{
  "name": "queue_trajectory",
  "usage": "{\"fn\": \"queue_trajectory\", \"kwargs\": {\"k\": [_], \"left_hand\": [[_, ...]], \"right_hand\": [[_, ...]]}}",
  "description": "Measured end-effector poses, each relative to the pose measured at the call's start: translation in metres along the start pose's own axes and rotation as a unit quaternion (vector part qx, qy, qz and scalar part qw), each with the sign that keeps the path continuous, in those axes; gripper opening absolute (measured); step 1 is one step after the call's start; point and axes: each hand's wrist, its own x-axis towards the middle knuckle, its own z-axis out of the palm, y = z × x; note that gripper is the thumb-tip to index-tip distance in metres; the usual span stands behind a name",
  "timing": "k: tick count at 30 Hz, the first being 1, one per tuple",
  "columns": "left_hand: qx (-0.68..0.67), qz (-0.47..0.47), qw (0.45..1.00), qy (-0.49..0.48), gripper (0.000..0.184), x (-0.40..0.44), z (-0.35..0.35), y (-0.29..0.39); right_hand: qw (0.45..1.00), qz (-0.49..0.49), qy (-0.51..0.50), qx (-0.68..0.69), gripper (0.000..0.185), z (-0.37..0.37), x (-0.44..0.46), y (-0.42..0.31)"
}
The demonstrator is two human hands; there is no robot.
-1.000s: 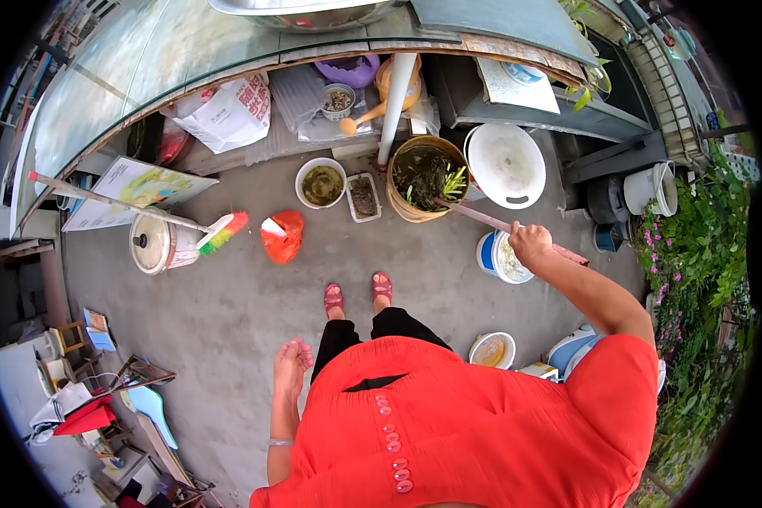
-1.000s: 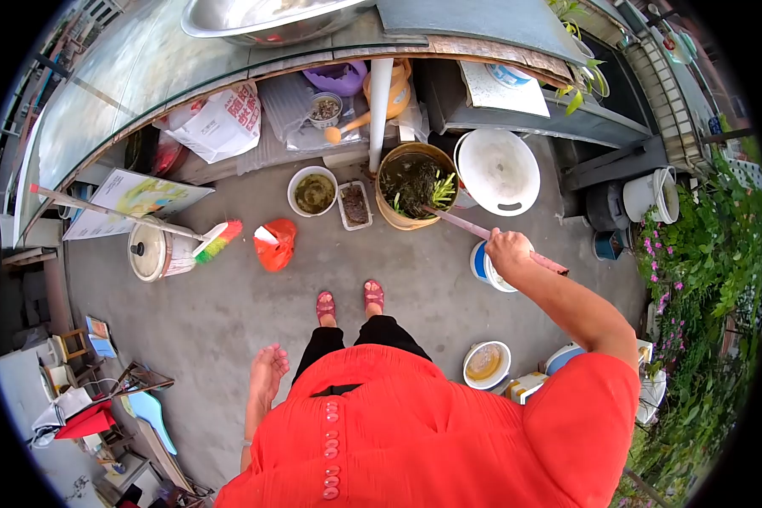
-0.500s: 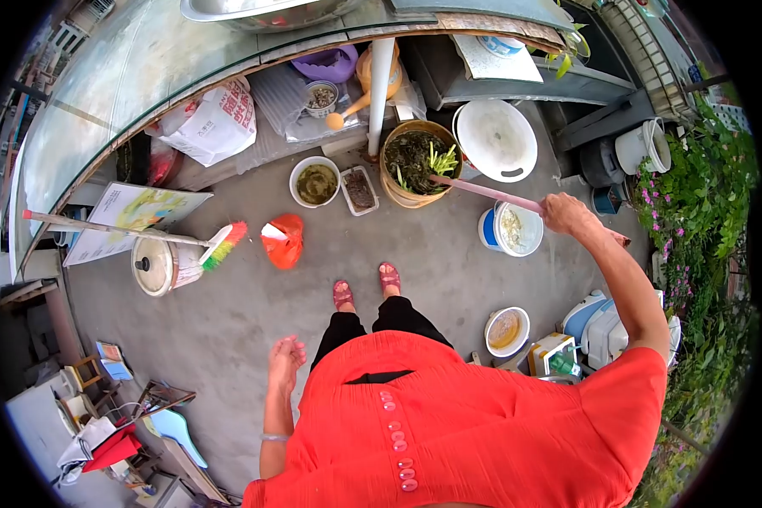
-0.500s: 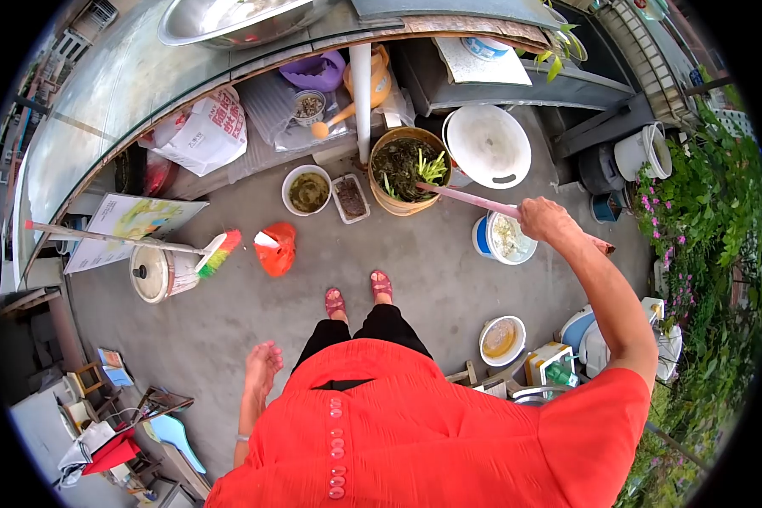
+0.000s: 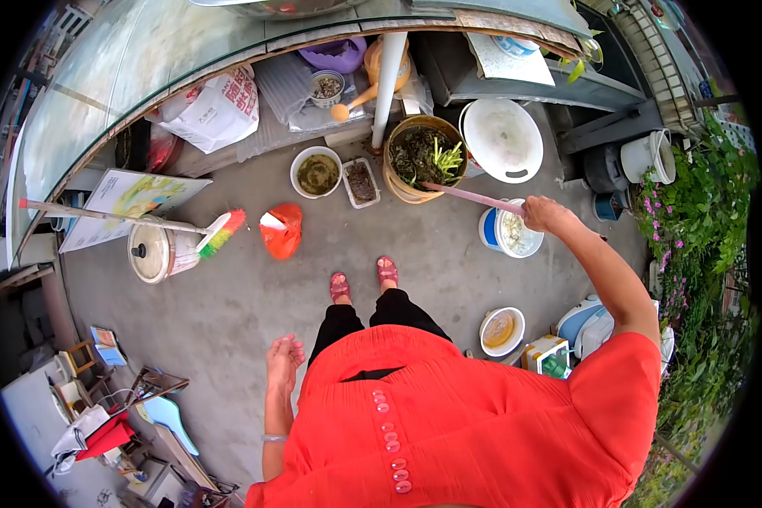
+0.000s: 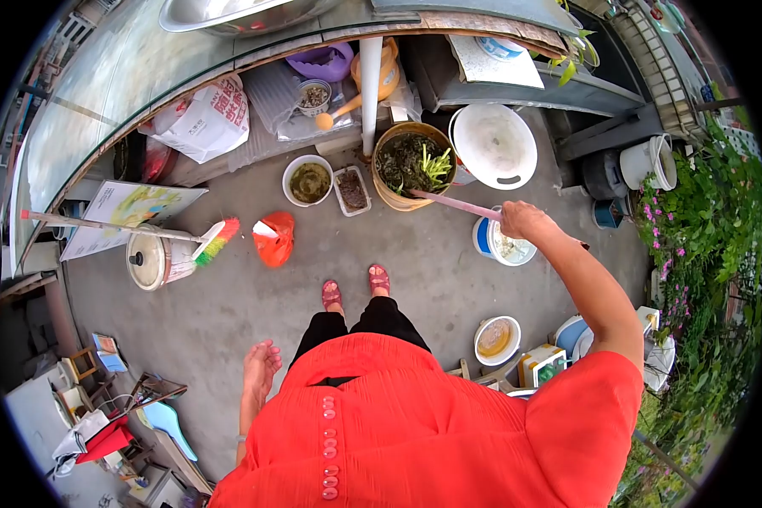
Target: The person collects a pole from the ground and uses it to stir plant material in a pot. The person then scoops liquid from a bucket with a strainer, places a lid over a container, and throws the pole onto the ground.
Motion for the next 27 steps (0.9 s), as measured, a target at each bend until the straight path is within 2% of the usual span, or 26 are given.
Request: {"fn": "queue_trajectory", "kwargs": {"k": [3,6,11,15,18,20,22,27], "left_hand": [[-0.007,-0.004,1.000,0.002,0.022,0.002,0.005,-0.006],[-0.022,0.002,1.000,0.003,0.022,0.000,0.014,-0.006],[-0.039,-0.011,0.999,0.021,0.022,-0.007,0.016,-0.018],[-0.022,-0.025,0.999,0.027,0.022,-0.008,0.024,-0.020],[-0.015,-0.009,1.000,0.024,0.023,-0.008,0.035,-0.016],[-0.018,0.007,0.999,0.028,0.024,-0.012,0.040,-0.009],[-0.001,0.007,1.000,0.030,0.024,-0.015,0.044,-0.006],[0.053,0.012,0.998,0.028,0.025,-0.017,0.044,-0.003]], "right_hand": [[1.000,0.012,0.010,-0.024,0.028,0.004,-0.004,0.013],[0.996,-0.016,-0.012,-0.082,0.027,0.007,-0.005,0.016],[0.998,-0.018,0.039,-0.042,0.023,-0.028,-0.023,0.034],[0.995,-0.023,0.087,-0.037,0.022,-0.046,-0.012,0.004],[0.987,-0.069,0.122,-0.077,0.023,-0.028,0.040,-0.029],[0.991,-0.050,0.096,-0.073,0.021,-0.015,0.074,-0.057],[0.986,-0.049,0.104,-0.125,0.022,0.004,0.103,-0.070],[0.988,-0.011,0.099,-0.122,0.023,0.020,0.080,-0.035]]}}
